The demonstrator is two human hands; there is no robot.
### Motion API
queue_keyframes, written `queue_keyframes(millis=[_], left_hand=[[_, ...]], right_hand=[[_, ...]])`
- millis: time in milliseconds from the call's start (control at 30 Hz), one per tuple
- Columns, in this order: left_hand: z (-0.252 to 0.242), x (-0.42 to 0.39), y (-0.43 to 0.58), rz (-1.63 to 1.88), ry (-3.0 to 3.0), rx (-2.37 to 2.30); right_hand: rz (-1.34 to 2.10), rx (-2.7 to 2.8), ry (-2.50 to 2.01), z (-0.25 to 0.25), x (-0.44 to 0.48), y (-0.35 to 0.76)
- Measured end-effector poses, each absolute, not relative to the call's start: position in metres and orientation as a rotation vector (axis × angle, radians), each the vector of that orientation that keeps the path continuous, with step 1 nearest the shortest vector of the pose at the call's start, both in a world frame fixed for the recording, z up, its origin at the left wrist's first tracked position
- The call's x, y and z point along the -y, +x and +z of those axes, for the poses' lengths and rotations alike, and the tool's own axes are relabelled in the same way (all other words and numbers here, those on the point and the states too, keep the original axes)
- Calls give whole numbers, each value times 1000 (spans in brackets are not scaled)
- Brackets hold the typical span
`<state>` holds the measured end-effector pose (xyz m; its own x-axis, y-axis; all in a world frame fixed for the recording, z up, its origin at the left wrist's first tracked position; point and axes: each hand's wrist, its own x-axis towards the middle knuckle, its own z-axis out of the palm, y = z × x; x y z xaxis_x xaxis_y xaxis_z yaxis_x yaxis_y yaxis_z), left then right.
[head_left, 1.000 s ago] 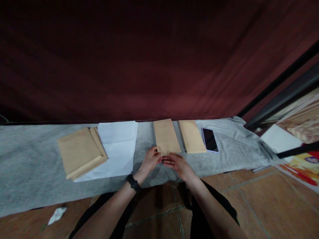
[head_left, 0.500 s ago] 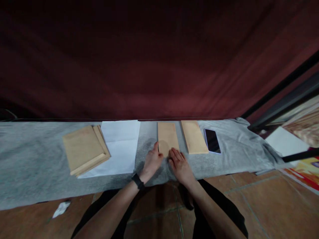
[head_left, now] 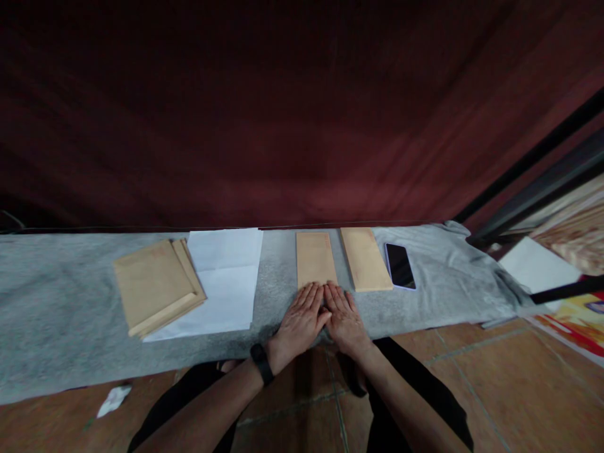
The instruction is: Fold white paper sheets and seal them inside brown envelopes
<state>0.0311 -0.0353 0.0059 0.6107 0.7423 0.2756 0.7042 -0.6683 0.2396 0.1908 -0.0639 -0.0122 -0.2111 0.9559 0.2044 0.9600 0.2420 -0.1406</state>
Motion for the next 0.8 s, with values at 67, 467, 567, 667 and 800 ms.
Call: queue_keyframes(millis=[67, 467, 567, 667, 800], left_hand=[[3, 38, 27, 520, 2767, -1210], [6, 48, 35, 444, 2879, -1175], [6, 49, 36, 398, 2893, -1163], [6, 49, 36, 374, 2865, -1148], [5, 49, 36, 384, 2811, -1139]], right_hand=[[-41, 2256, -1808, -14, 65, 195], [-35, 2220, -1738, -15, 79, 218], [38, 2163, -1746, -8, 74, 219], [157, 2136, -1703, -1, 67, 215], [299, 2232, -1616, 1, 65, 206]])
